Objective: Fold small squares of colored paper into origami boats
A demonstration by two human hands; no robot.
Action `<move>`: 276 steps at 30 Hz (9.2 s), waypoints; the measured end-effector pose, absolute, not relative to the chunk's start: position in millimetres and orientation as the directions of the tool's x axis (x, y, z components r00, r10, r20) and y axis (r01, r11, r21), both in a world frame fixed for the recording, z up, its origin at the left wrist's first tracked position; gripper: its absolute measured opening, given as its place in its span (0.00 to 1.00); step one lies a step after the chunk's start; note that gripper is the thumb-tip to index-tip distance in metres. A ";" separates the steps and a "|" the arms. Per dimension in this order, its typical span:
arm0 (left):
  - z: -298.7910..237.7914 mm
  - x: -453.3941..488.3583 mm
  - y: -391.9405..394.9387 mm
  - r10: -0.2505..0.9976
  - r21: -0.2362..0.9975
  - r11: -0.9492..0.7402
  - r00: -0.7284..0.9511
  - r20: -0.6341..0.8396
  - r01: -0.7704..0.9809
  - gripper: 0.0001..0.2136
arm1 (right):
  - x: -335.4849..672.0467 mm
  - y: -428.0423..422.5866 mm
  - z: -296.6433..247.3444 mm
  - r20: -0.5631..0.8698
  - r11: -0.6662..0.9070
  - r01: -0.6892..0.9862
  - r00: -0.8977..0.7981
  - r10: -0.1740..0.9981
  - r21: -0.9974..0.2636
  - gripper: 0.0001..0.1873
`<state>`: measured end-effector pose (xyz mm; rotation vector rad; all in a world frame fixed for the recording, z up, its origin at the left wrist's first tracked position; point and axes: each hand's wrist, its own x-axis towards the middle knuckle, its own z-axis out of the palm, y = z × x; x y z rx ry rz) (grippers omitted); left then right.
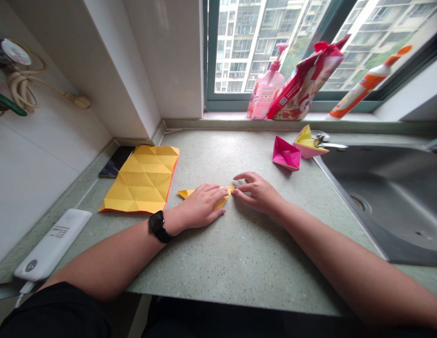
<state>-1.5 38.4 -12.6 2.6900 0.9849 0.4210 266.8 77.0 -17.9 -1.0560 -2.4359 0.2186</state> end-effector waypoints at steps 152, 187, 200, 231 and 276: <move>-6.7 -14.3 57.7 0.871 0.539 -0.490 0.362 0.332 0.685 0.12 | 259.7 68.2 -15.2 0.328 0.432 0.706 -0.289 0.899 -0.561 0.18; -4.0 0.5 30.9 0.472 0.252 -0.877 0.831 0.295 0.409 0.16 | 257.3 62.9 -10.9 0.300 0.586 0.802 -0.533 0.791 -0.118 0.17; -13.9 5.0 18.2 0.525 0.250 -0.832 0.848 0.070 0.495 0.32 | 257.7 53.1 -6.7 0.194 0.598 0.797 -0.575 0.795 -0.085 0.17; 3.5 9.9 17.8 0.522 0.278 -0.807 0.850 -0.078 0.521 0.36 | 230.4 116.1 -10.9 0.187 0.760 0.635 -0.737 0.650 -0.137 0.22; 2.6 5.9 17.2 0.520 0.270 -0.805 0.848 -0.105 0.527 0.33 | 249.5 110.0 -3.7 -0.023 0.564 0.815 -0.572 0.820 -0.134 0.32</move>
